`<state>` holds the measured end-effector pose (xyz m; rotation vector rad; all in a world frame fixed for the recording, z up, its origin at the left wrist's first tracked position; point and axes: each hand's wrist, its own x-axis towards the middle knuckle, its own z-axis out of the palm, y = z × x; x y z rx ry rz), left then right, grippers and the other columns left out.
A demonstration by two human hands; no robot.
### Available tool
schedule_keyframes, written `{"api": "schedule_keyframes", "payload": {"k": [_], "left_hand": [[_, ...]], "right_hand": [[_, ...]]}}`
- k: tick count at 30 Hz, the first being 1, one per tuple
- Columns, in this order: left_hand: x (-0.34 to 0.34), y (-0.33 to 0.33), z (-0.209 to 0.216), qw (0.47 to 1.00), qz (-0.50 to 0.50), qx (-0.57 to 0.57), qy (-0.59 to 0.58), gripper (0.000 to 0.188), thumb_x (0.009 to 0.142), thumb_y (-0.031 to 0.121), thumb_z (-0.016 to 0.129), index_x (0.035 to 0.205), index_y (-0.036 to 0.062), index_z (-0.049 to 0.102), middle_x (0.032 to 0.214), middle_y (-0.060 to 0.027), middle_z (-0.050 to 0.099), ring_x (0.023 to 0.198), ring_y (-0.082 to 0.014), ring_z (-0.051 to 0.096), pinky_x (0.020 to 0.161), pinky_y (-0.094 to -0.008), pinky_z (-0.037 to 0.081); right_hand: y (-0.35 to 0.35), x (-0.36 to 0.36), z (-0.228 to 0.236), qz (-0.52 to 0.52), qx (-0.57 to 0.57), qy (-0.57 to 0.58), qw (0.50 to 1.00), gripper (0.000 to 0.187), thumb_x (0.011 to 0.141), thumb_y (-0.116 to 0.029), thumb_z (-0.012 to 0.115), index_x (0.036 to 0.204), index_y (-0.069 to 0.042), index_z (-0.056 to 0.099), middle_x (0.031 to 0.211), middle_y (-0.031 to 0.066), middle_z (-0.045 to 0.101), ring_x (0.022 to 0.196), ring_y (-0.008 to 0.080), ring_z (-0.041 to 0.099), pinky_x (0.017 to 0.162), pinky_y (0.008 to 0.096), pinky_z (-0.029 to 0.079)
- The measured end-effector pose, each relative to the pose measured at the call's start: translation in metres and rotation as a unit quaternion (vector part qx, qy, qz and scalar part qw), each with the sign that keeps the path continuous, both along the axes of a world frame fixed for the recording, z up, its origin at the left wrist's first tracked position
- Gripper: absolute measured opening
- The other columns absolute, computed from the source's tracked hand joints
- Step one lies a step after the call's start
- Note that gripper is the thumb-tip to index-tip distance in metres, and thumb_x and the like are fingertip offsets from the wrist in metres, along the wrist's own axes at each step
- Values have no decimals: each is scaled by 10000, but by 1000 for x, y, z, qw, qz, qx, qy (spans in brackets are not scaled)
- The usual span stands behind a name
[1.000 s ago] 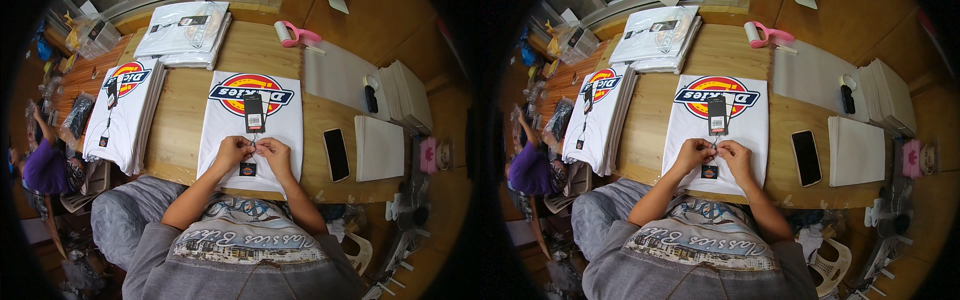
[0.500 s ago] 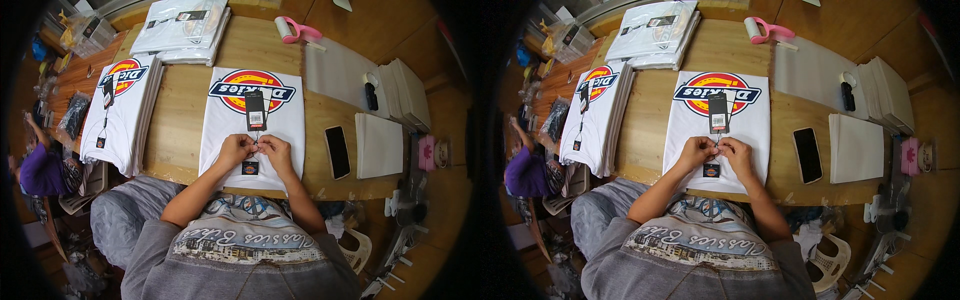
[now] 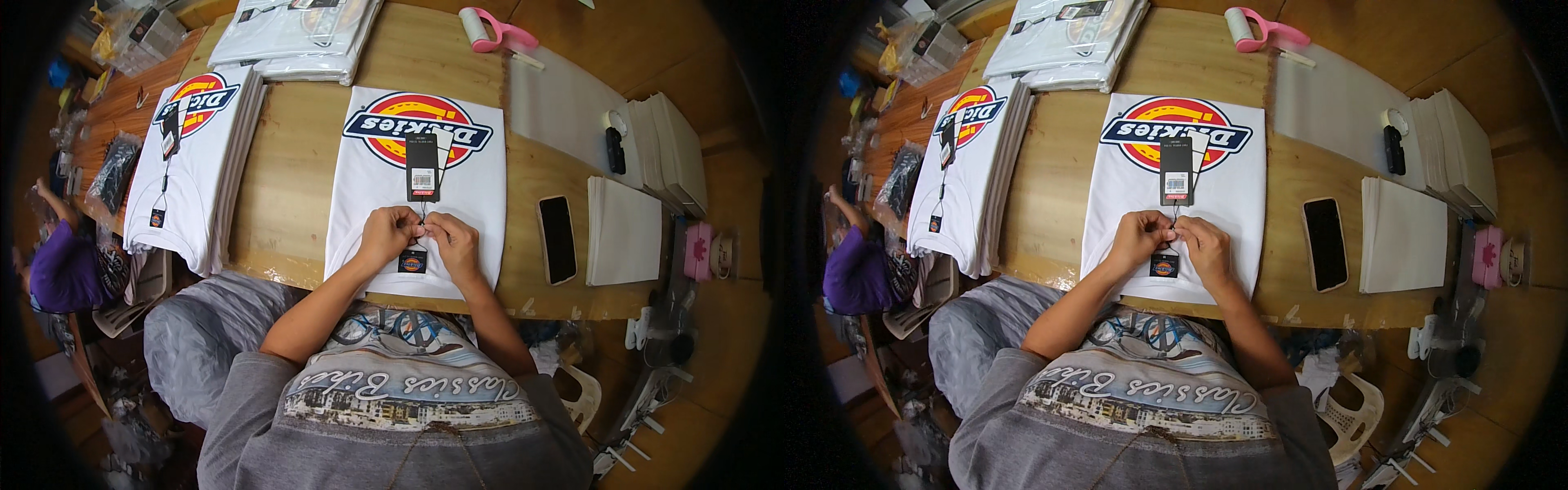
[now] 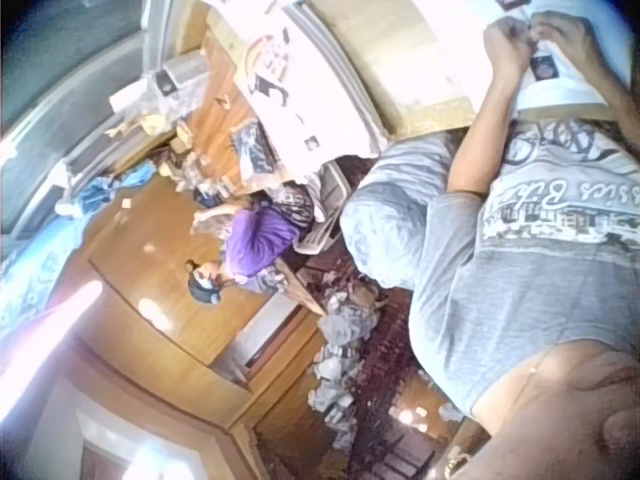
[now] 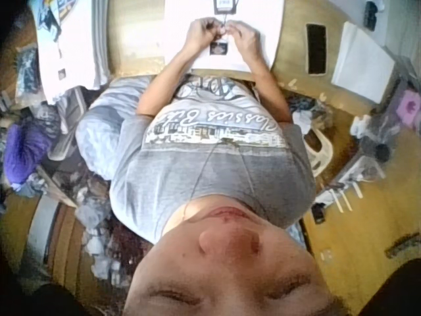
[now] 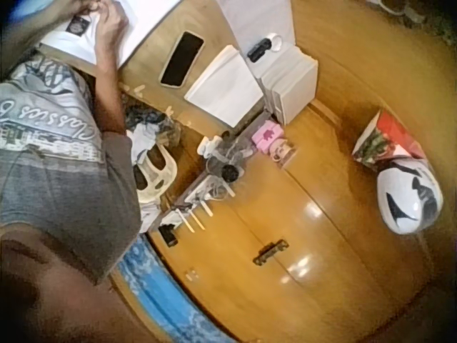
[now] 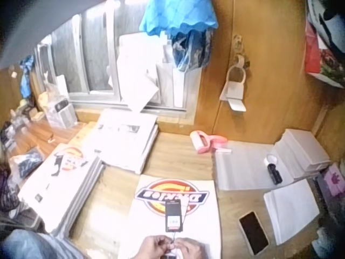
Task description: The person folds white t-shirts and places them into clear plastic bags. They use a handheld scanner to scan the tags on the shirts and a smartphone to scan barcodes on the tags. The person then seals the bags and stacks the packaged shirts on the table.
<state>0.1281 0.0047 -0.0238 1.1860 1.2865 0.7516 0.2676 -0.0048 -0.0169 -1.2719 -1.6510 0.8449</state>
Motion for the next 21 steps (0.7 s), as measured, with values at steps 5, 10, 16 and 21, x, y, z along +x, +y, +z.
{"api": "schedule_keyframes", "payload": {"k": [5, 10, 16, 21], "left_hand": [[0, -1, 0, 1000, 8, -4, -15, 30, 738, -7, 572, 735, -33, 559, 635, -25, 556, 537, -50, 474, 486, -182, 399], [-1, -4, 5, 1000, 17, 11, 1, 57, 736, 13, 585, 746, -37, 558, 644, -29, 563, 551, -55, 484, 497, -182, 404], [-1, -6, 5, 998, 7, 54, 11, 69, 728, 25, 597, 743, -34, 564, 644, -41, 577, 576, -60, 511, 512, -185, 414], [-1, -8, 7, 992, 11, 121, 30, 63, 707, 27, 612, 714, -18, 567, 639, -61, 595, 565, -69, 528, 505, -199, 414]], "right_hand": [[2, 2, -3, 12, -31, 19, 999, 74, 734, 25, 525, 804, 30, 549, 669, 86, 570, 558, 149, 553, 508, 244, 440], [16, 16, 13, 64, -368, 212, 903, 146, 799, -60, 511, 874, 61, 541, 705, 92, 574, 619, 144, 578, 575, 230, 486], [39, 22, 32, 116, -508, 187, 833, 193, 775, -103, 547, 828, 81, 522, 739, 137, 568, 645, 199, 602, 609, 254, 510], [50, 26, 38, 138, -592, 180, 773, 147, 783, -101, 543, 807, 42, 522, 753, 130, 572, 692, 208, 603, 637, 254, 507]]}}
